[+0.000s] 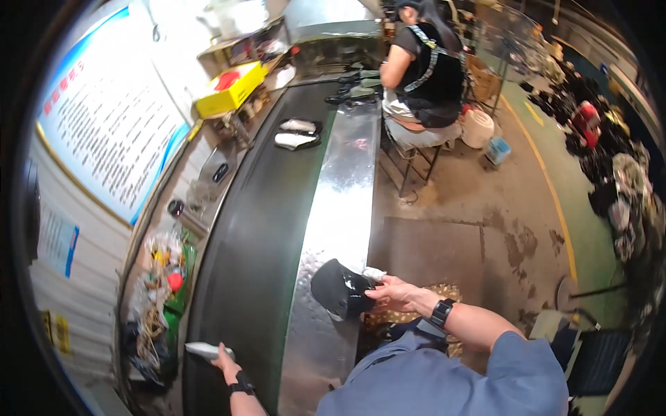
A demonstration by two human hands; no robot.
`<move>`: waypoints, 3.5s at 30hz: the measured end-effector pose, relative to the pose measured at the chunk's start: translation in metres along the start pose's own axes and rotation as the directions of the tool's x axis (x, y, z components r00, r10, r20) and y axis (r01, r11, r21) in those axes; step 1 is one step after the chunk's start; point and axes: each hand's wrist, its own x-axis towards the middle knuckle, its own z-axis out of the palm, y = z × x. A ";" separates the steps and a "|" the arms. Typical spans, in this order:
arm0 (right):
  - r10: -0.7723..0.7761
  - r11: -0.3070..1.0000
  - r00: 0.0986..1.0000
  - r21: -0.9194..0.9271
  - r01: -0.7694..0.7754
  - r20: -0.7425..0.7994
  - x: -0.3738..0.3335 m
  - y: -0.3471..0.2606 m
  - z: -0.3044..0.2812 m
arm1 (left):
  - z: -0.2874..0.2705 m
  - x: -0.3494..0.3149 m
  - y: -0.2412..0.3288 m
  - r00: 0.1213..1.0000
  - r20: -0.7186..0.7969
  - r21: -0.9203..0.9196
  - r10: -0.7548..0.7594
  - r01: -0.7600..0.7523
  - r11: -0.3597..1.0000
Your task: Operating a toe lasting machine to shape and attach the upper part of the shoe to the sole assembly.
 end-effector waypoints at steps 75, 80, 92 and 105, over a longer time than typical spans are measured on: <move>0.066 0.332 0.480 -0.473 0.816 0.875 -0.093 -0.013 0.175 | -0.048 -0.461 0.160 0.930 0.359 -0.688 0.081 0.205 0.696; -0.026 0.239 0.369 -0.353 0.905 0.929 -0.088 0.007 0.155 | -0.042 -0.459 0.161 0.955 0.292 -0.669 0.056 0.162 0.725; -0.065 0.950 0.790 -0.204 0.235 0.610 -0.088 0.027 0.167 | -0.016 -0.473 0.137 0.687 0.057 -0.085 0.725 -0.720 0.689; 0.118 -0.236 0.353 -0.319 0.918 0.928 -0.036 -0.005 0.112 | -0.034 -0.347 0.074 0.687 0.713 -0.572 -0.142 0.687 0.448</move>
